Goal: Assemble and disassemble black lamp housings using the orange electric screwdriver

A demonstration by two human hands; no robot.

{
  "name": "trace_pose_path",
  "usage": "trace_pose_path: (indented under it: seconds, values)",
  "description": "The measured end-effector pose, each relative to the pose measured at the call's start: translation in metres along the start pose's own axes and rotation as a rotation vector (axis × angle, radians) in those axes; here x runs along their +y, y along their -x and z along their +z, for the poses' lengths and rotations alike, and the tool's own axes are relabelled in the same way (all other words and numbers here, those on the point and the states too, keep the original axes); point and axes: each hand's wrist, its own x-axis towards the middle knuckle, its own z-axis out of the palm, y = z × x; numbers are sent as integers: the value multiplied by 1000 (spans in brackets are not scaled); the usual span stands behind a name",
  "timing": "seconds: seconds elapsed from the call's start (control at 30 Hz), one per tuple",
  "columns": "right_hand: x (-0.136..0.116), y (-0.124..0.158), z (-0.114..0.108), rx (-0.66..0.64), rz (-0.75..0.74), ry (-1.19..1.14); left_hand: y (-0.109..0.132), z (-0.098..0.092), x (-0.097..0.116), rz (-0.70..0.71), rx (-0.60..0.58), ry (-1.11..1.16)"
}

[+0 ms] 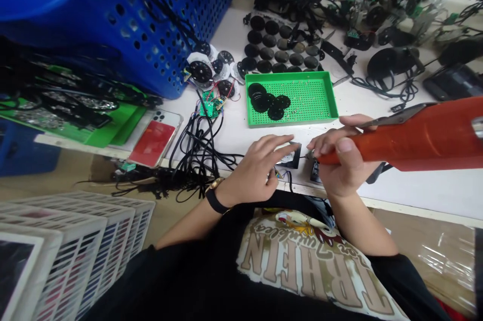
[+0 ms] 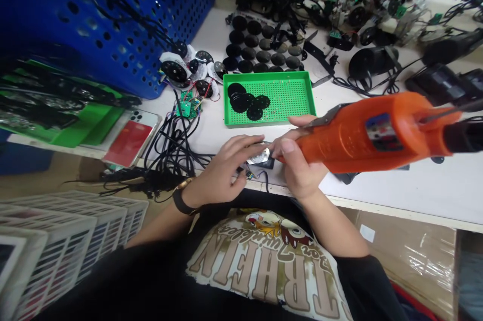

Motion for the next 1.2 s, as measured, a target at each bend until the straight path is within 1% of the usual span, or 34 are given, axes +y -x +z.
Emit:
trace_pose_path:
  seconds: [0.07,0.1,0.17,0.23,0.33,0.47,0.53,0.6,0.67,0.73,0.9,0.97,1.07,1.2]
  values:
    - [-2,1,-1,12,-6,2,-10,-5,0,11,-130,-80]
    - [-3,2,-2,18,-10,4,-14,-7,-1,7,-174,-113]
    - [-4,3,-4,21,-21,10,-20,-11,-4,2,-212,-158]
    - [-6,5,-7,22,-35,14,-22,-12,-7,-8,-165,-208]
    - [-7,6,-11,36,-43,-4,-19,-5,-7,-58,16,-265]
    - [-8,6,-12,29,-51,-6,-16,21,-4,-179,256,-274]
    - [-8,6,-9,23,-41,8,-18,37,-3,-222,338,-272]
    - [-8,6,-7,26,-28,-6,-22,49,-2,-257,386,-292]
    - [-9,5,-5,33,-22,-37,-25,55,0,-285,414,-340]
    - [-10,5,-4,33,-15,-51,-25,55,2,-304,424,-385]
    - [-9,4,-4,29,-23,-60,-16,43,4,-274,341,-413]
    - [-7,4,-3,28,-42,-95,-14,41,2,-258,345,-406]
    - [-5,4,-1,15,-60,-115,-17,45,-2,-256,374,-386]
    - [-3,4,0,13,-51,-103,-20,50,-7,-327,375,-364]
